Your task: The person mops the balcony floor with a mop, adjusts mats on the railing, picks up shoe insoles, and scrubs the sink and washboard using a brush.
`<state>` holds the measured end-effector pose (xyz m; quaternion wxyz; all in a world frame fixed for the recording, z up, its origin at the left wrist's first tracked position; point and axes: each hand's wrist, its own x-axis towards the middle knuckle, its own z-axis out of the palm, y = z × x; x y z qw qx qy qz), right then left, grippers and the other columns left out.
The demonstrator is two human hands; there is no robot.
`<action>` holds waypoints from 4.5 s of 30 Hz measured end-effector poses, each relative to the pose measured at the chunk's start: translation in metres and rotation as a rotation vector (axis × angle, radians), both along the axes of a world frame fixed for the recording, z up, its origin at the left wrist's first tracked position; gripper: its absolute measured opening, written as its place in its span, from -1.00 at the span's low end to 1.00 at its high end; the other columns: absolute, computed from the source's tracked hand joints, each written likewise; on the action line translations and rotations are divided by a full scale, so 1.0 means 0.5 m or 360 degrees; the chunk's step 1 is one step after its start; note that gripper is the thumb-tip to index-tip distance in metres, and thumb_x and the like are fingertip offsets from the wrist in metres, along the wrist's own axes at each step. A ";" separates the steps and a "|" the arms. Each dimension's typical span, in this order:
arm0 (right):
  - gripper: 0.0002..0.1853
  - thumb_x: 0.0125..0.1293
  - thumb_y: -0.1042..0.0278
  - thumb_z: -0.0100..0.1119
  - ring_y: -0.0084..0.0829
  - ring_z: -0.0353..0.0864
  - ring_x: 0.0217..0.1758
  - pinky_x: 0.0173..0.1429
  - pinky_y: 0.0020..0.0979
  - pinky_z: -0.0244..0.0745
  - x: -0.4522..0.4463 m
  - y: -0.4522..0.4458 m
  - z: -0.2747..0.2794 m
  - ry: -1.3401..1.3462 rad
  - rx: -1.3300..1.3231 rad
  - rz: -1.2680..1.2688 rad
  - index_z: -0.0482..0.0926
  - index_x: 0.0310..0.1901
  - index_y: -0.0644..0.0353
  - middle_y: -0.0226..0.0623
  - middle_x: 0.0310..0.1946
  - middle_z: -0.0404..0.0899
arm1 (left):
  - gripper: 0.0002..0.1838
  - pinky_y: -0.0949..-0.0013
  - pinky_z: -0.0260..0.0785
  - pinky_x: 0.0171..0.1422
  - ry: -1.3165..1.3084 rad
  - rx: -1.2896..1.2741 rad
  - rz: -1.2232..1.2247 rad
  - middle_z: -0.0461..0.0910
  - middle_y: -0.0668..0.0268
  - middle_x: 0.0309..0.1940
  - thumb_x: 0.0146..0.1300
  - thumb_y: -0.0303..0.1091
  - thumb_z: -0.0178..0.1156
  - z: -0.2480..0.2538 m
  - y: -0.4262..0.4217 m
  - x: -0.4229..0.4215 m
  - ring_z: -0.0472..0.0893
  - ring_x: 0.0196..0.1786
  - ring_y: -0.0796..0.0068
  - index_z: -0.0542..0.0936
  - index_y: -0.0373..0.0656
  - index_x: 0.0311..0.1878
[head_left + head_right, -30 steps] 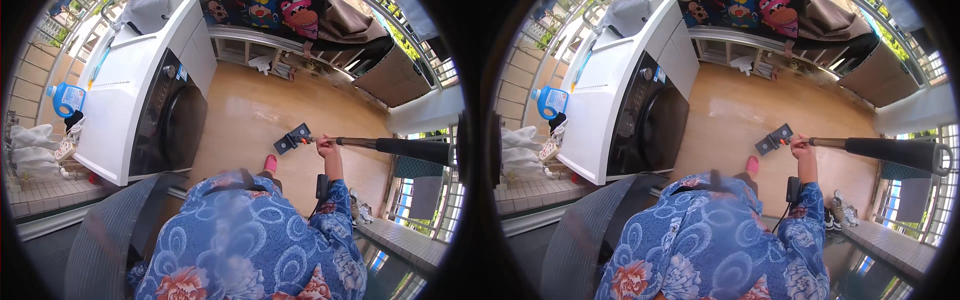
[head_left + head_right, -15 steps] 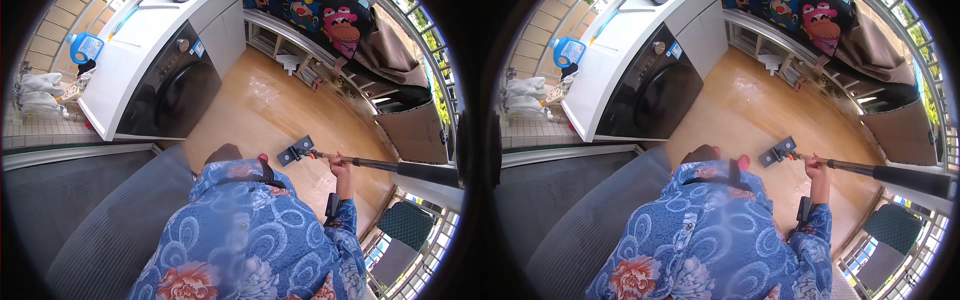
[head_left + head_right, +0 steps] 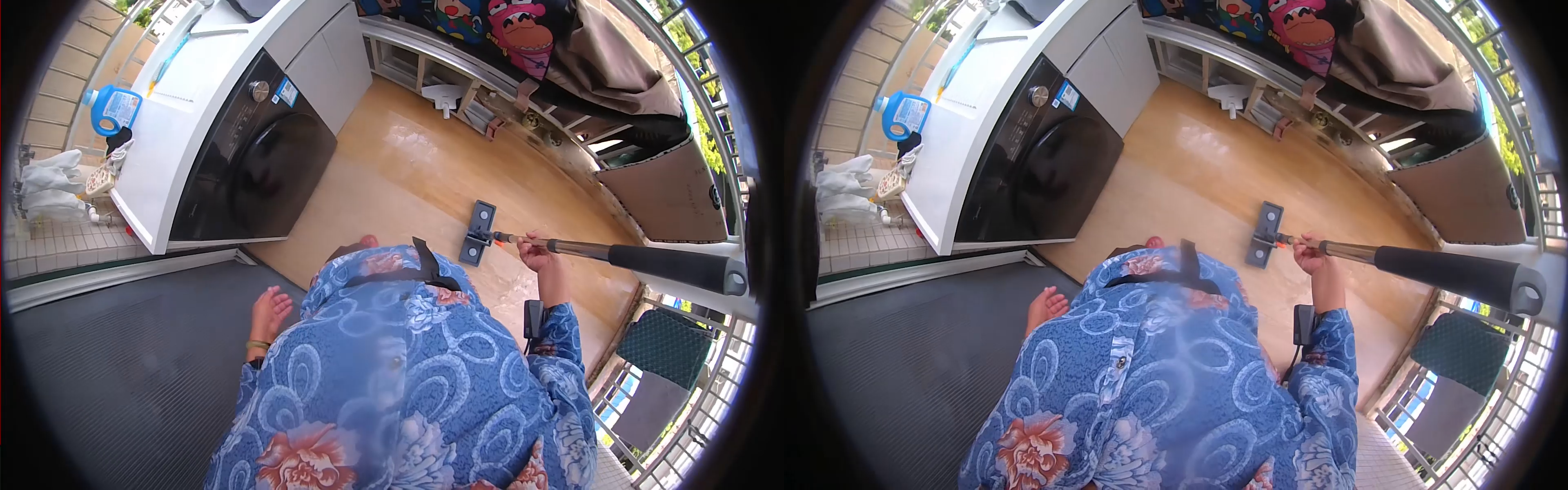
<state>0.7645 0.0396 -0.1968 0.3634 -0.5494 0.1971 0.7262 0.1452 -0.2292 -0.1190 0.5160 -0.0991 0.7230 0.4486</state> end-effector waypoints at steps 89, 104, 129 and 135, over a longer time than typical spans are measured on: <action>-0.82 -0.05 0.70 0.02 -0.15 0.49 -0.33 -0.28 -0.30 0.37 0.392 -0.324 0.020 -0.2857 0.0579 -0.0185 0.44 -0.42 0.16 -0.20 -0.47 0.47 | -0.63 0.01 0.31 0.17 -0.1410 0.2337 -0.3498 0.48 0.36 -0.57 0.17 -0.14 0.34 0.456 0.592 1.377 0.49 -0.37 0.33 0.43 -0.13 -0.57; -0.89 -0.05 0.56 0.12 -0.10 0.49 -0.34 -0.26 -0.21 0.40 0.307 -0.216 -0.105 -0.3031 0.0436 -0.0171 0.43 -0.54 0.11 -0.20 -0.52 0.49 | -0.71 0.10 0.34 0.09 -0.0834 0.2203 -0.3283 0.41 0.32 -0.58 0.23 -0.43 0.09 0.420 0.642 1.278 0.42 -0.41 0.43 0.31 -0.17 -0.61; -0.85 -0.10 0.70 0.00 -0.02 0.45 -0.37 -0.29 -0.14 0.31 -0.228 0.263 0.065 -0.2471 0.1031 -0.0607 0.40 -0.54 0.17 -0.11 -0.55 0.45 | -0.71 0.22 0.34 -0.17 -0.0277 0.2423 -0.3292 0.19 0.41 -0.71 0.24 -0.37 -0.04 0.640 0.949 0.912 0.27 -0.57 0.49 0.22 -0.08 -0.62; -0.87 -0.06 0.70 0.00 -0.15 0.44 -0.40 -0.30 -0.24 0.30 -0.161 0.158 0.172 -0.2437 0.1224 -0.0808 0.40 -0.54 0.20 -0.18 -0.58 0.42 | -0.69 0.29 0.18 -0.17 -0.0974 0.2512 -0.3673 0.23 0.49 -0.68 0.30 -0.23 0.05 0.729 0.868 0.967 0.23 -0.54 0.57 0.26 -0.02 -0.55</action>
